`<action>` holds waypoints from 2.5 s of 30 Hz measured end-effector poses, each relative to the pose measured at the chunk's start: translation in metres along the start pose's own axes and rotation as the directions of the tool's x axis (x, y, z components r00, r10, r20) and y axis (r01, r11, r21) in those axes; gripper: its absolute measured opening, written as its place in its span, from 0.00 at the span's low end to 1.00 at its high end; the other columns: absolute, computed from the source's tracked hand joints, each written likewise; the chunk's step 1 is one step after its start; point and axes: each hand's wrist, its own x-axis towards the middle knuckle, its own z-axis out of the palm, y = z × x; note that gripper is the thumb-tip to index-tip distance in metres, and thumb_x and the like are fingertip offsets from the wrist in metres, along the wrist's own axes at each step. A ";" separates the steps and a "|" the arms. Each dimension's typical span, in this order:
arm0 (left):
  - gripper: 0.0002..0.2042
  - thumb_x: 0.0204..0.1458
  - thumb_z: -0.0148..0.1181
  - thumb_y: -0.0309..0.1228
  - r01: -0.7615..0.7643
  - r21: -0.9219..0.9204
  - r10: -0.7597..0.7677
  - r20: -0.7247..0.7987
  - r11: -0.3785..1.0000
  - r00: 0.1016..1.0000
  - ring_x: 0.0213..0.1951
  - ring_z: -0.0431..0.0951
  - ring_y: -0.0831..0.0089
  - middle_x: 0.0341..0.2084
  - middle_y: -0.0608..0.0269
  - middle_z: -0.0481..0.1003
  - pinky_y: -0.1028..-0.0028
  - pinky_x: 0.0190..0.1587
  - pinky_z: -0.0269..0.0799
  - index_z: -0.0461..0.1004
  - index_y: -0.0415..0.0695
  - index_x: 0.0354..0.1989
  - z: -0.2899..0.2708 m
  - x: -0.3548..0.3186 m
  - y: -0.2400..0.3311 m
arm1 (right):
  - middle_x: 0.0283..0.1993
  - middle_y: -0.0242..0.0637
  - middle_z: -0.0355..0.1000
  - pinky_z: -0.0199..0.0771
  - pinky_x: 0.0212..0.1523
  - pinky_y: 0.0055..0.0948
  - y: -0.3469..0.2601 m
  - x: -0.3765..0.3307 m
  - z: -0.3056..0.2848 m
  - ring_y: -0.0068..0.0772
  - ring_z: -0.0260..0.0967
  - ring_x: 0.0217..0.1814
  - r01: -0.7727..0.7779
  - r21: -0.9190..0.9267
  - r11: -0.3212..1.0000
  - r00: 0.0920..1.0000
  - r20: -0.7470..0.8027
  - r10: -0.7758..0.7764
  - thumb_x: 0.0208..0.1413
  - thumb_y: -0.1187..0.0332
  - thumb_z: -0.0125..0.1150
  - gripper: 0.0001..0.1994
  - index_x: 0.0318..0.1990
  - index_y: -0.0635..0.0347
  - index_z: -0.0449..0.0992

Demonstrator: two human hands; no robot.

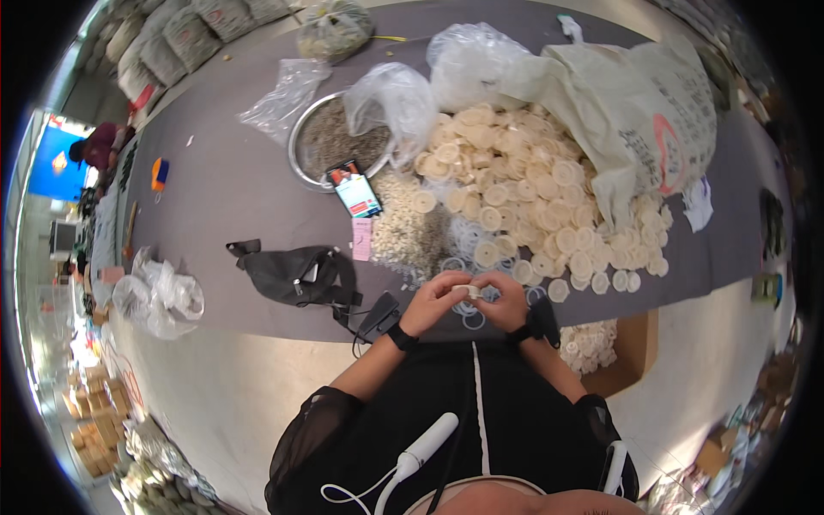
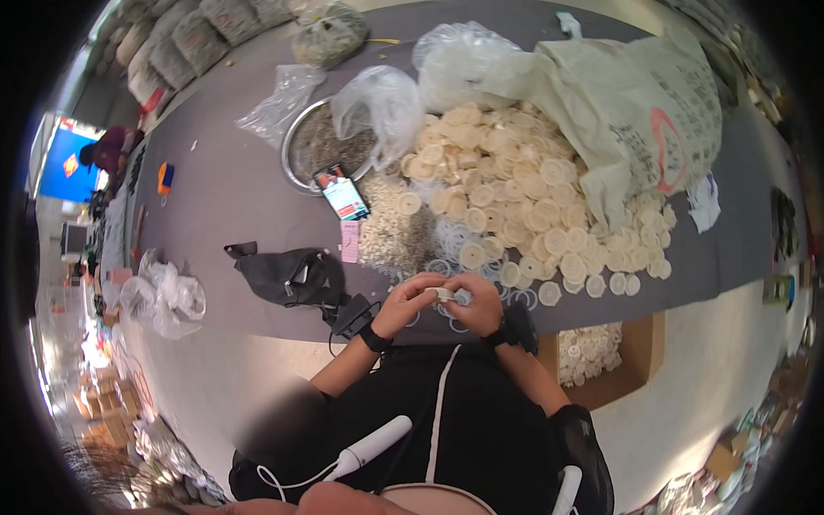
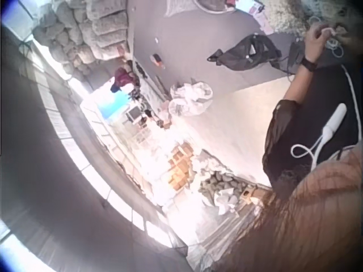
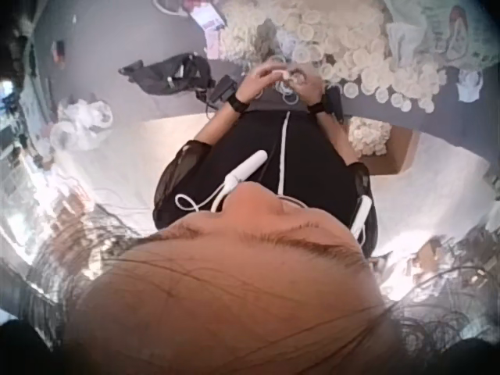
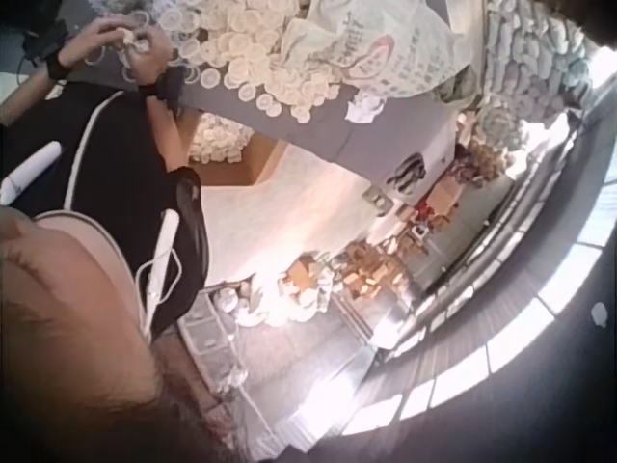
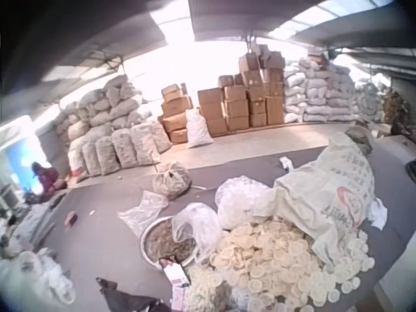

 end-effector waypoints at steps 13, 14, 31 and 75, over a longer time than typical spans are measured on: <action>0.08 0.35 0.61 0.22 -0.242 0.042 0.246 -0.200 0.969 0.948 0.33 0.69 0.76 0.26 0.62 0.70 0.78 0.37 0.63 0.71 0.39 0.26 0.023 0.018 0.004 | 0.29 0.37 0.69 0.65 0.34 0.26 -0.003 0.001 -0.011 0.35 0.67 0.32 0.007 0.092 0.996 0.988 -0.153 0.007 0.31 0.75 0.62 0.08 0.24 0.60 0.70; 0.08 0.35 0.61 0.21 -0.271 0.010 0.268 -0.181 0.963 0.946 0.32 0.68 0.76 0.26 0.63 0.70 0.78 0.37 0.62 0.70 0.39 0.26 0.024 0.021 0.004 | 0.28 0.37 0.69 0.65 0.34 0.26 -0.003 0.002 -0.013 0.35 0.67 0.32 0.005 0.104 0.995 0.987 -0.159 0.012 0.32 0.75 0.62 0.08 0.24 0.60 0.70; 0.09 0.47 0.52 0.26 -0.075 -0.100 -0.016 -0.700 0.992 0.714 0.27 0.69 0.80 0.27 0.67 0.68 0.82 0.32 0.65 0.66 0.40 0.36 -0.062 0.033 -0.089 | 0.28 0.35 0.69 0.67 0.32 0.27 0.085 0.051 -0.094 0.28 0.66 0.26 -0.139 0.923 0.358 0.824 -0.093 0.558 0.52 0.60 0.47 0.13 0.35 0.62 0.68; 0.07 0.38 0.55 0.24 0.281 0.750 0.431 -0.597 0.598 0.677 0.28 0.68 0.65 0.25 0.56 0.65 0.71 0.31 0.64 0.67 0.40 0.29 -0.129 -0.002 -0.140 | 0.28 0.33 0.70 0.68 0.30 0.17 0.115 -0.029 0.044 0.20 0.67 0.28 -0.669 0.562 0.486 0.722 0.337 0.605 0.48 0.69 0.53 0.09 0.37 0.62 0.70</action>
